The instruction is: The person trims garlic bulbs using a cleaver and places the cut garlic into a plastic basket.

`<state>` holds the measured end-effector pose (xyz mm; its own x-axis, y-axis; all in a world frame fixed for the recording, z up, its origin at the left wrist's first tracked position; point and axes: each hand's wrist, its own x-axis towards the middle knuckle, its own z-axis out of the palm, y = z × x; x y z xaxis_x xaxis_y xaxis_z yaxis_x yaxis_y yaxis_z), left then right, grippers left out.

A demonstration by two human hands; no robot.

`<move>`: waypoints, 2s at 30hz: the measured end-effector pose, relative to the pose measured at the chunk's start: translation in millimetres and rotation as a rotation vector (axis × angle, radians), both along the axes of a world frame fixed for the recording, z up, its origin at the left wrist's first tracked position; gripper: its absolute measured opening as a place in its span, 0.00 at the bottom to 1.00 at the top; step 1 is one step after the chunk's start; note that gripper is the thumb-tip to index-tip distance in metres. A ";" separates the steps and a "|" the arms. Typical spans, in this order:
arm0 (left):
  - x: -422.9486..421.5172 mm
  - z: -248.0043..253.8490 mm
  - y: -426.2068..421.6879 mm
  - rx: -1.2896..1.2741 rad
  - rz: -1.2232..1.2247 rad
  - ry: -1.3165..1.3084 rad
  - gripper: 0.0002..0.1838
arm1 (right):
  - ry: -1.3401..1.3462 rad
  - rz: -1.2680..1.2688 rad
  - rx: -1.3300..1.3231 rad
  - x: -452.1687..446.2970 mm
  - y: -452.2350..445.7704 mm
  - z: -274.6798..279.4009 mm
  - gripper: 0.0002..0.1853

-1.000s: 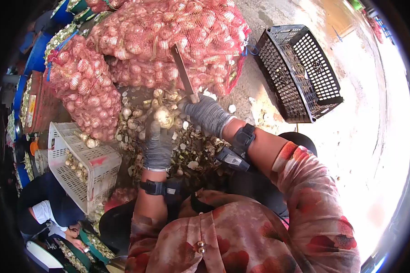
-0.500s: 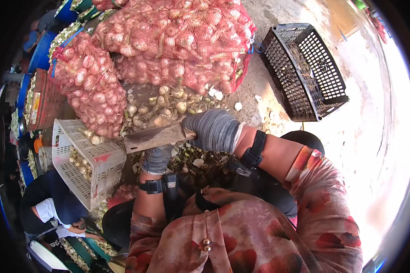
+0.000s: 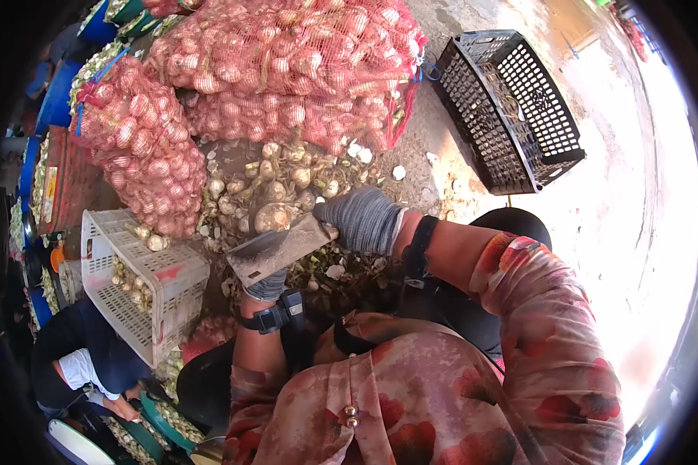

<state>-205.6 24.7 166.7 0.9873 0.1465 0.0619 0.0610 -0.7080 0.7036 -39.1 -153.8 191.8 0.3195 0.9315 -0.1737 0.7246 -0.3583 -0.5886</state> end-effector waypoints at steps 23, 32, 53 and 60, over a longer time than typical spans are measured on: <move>50.2 -166.2 194.5 0.371 0.518 0.357 0.19 | 0.156 -0.442 -0.233 41.3 28.7 -4.3 0.17; 76.1 -116.7 130.9 -0.411 0.477 0.197 0.22 | 0.118 -0.279 -0.335 34.6 37.4 -19.8 0.18; 77.7 19.7 -36.4 -0.919 0.444 -0.322 0.20 | 0.574 -0.466 0.180 30.0 19.1 32.7 0.18; 58.7 5.9 -20.3 -0.969 0.291 -0.038 0.23 | 0.457 -0.429 0.292 13.0 9.5 1.6 0.15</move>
